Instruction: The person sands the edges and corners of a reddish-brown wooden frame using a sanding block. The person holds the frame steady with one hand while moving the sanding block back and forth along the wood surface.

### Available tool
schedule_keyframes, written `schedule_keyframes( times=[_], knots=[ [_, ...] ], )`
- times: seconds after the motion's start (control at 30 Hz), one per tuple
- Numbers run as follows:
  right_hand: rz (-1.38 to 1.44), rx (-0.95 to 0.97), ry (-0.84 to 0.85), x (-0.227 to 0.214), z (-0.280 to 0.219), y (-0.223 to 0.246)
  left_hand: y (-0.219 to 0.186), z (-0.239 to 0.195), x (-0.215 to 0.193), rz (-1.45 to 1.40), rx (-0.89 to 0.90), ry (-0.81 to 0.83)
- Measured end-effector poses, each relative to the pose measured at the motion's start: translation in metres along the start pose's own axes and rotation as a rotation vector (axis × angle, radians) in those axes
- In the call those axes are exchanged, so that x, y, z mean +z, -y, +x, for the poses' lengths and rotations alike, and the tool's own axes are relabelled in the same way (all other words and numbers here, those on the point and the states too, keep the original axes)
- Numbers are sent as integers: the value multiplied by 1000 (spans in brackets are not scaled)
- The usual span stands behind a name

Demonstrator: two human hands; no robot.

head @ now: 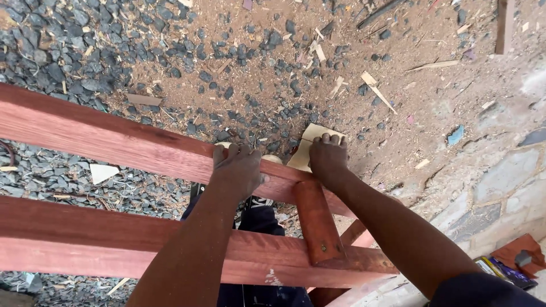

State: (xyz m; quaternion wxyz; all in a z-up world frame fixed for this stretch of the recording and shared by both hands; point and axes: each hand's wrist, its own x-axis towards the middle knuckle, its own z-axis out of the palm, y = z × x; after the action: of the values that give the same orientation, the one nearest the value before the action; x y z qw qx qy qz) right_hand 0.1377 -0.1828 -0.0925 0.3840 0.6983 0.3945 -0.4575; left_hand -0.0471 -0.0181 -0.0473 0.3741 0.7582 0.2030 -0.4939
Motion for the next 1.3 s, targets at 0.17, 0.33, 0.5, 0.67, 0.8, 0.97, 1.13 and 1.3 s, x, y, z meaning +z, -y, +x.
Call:
schedule_keyframes(
  times=[0.17,0.33,0.5,0.67,0.8,0.97,1.13,1.3],
  knots=[
    [6,156,216,-27,-12,-6,-1,-5,-8,-22,-3,-6],
    [280,-135,378,-23,7,-51,-4,-5,-4,-12,-22,38],
    [93,26,290,-4,13,-38,-4,-12,-9,-11,-7,-9],
    [569,25,-12,48,44,-29,1,-1,4,7,4,-47],
    [622,158,139,-19,-9,-15,1,-3,3,0,6,-42],
    [365,225,339,-68,-37,2,3,-2,5,-10,4,-52],
    [371,216,349,-5,16,-15,-2,-7,-10,-2,-4,25],
    [1511,338,487,41,22,-51,-3,-14,-15,-13,14,35]
  ],
)
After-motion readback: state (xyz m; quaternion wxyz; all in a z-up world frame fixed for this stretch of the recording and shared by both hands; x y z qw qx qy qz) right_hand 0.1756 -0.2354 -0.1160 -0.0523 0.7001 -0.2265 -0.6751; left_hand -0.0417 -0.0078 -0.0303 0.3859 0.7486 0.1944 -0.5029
